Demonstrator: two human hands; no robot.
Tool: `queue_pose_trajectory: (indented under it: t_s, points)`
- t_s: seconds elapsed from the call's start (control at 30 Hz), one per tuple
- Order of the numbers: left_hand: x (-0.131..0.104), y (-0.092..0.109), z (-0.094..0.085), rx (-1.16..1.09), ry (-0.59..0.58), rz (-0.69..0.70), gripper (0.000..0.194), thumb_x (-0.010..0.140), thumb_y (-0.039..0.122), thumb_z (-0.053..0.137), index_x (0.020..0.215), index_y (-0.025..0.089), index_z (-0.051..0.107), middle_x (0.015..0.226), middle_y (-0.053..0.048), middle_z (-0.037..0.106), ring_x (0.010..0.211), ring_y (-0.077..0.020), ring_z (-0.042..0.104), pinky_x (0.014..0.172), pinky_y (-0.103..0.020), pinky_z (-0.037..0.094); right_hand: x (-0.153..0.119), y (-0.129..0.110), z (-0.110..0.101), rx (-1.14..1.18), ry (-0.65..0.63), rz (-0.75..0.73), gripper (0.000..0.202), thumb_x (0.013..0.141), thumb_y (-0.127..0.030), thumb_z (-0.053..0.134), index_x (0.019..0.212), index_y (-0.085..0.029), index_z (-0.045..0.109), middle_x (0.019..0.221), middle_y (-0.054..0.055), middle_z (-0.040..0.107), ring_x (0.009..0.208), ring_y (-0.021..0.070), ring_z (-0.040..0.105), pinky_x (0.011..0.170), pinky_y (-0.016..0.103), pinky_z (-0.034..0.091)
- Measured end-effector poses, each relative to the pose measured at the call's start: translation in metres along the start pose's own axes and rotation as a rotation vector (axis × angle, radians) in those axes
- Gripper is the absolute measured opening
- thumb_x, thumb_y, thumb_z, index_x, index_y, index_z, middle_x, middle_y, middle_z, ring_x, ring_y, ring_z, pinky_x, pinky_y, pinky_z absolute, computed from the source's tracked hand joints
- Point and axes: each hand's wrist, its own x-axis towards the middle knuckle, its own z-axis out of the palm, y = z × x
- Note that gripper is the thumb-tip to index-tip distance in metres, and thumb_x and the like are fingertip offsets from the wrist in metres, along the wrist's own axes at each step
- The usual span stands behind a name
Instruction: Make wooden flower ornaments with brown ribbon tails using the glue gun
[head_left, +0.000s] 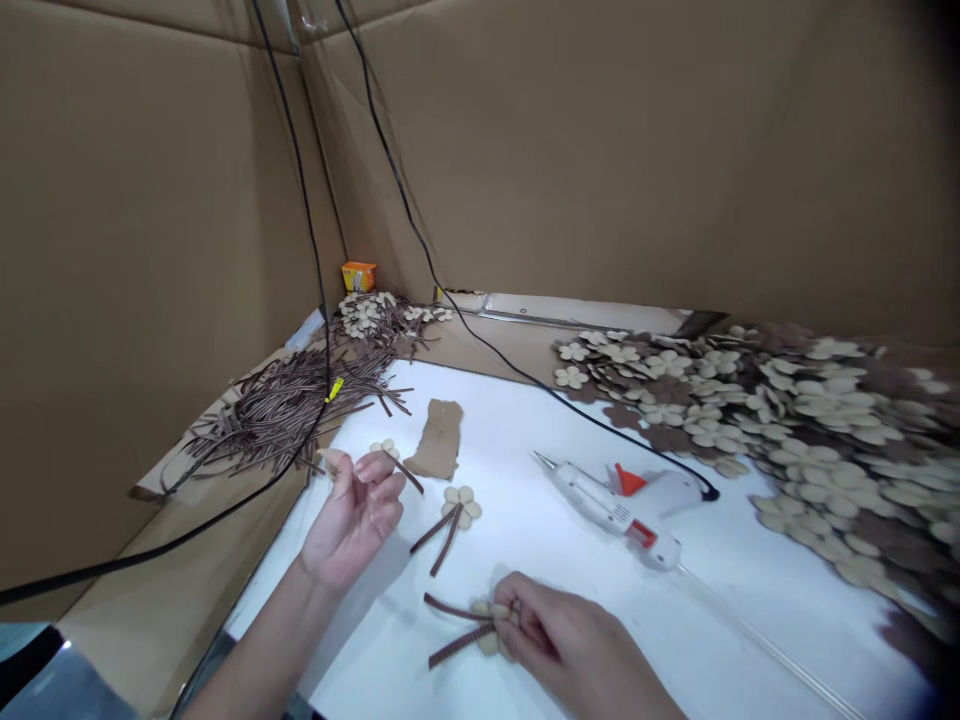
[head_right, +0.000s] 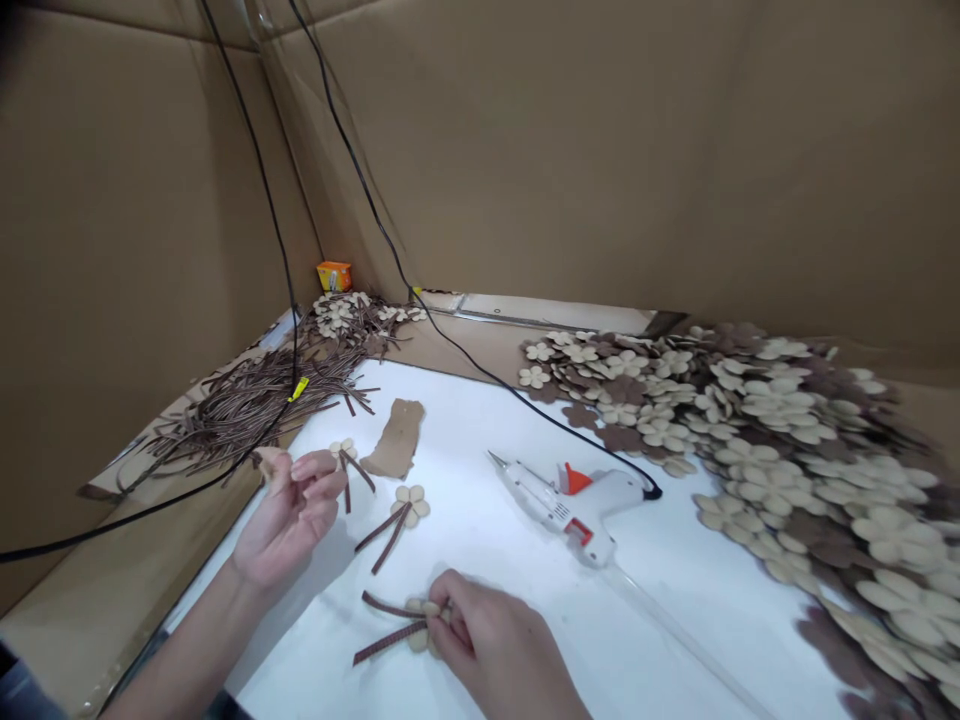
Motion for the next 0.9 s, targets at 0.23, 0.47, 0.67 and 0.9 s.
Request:
queue_pose_trajectory:
  t_s: [0.23, 0.47, 0.67, 0.9]
  points:
    - [-0.0016, 0.0027, 0.0005, -0.214, -0.005, 0.085, 0.028, 0.071, -0.002, 0.067, 0.068, 0.018, 0.047, 0.059, 0.007, 0.056, 0.055, -0.0049, 0.049, 0.046, -0.003, 0.043, 0.0008, 0.0022, 0.0011, 0.000, 0.010, -0.008, 0.012, 0.081, -0.025, 0.045, 0.074, -0.024, 0.054, 0.060, -0.005, 0.056, 0.054, 0.0112, 0.051, 0.053, 0.018, 0.036]
    - [-0.0012, 0.0025, 0.0035, -0.155, 0.130, 0.127, 0.027, 0.087, 0.001, 0.047, 0.066, 0.018, 0.052, 0.047, 0.008, 0.053, 0.053, -0.0032, 0.057, 0.059, -0.007, 0.050, 0.0013, 0.0048, 0.0020, 0.013, 0.014, -0.010, 0.009, 0.078, -0.025, 0.047, 0.073, -0.025, 0.054, 0.057, -0.006, 0.053, 0.053, 0.0115, 0.051, 0.052, 0.018, 0.036]
    - [-0.0016, 0.0021, 0.0069, -0.177, 0.145, 0.153, 0.040, 0.095, 0.028, 0.039, 0.057, 0.017, 0.046, 0.040, 0.007, 0.044, 0.039, -0.0020, 0.048, 0.045, -0.006, 0.042, 0.0010, 0.0035, 0.0017, 0.012, 0.024, -0.015, 0.009, 0.079, -0.025, 0.048, 0.073, -0.025, 0.055, 0.056, -0.006, 0.053, 0.052, 0.0112, 0.051, 0.051, 0.018, 0.034]
    - [-0.0031, 0.0047, 0.0045, -0.019, 0.097, 0.137, 0.051, 0.084, 0.056, 0.041, 0.050, 0.017, 0.036, 0.036, 0.007, 0.039, 0.038, -0.0063, 0.040, 0.038, -0.015, 0.035, -0.0004, -0.0018, -0.0017, -0.007, 0.041, -0.021, 0.011, 0.081, -0.024, 0.048, 0.076, -0.025, 0.058, 0.054, -0.006, 0.052, 0.048, 0.0102, 0.048, 0.048, 0.019, 0.031]
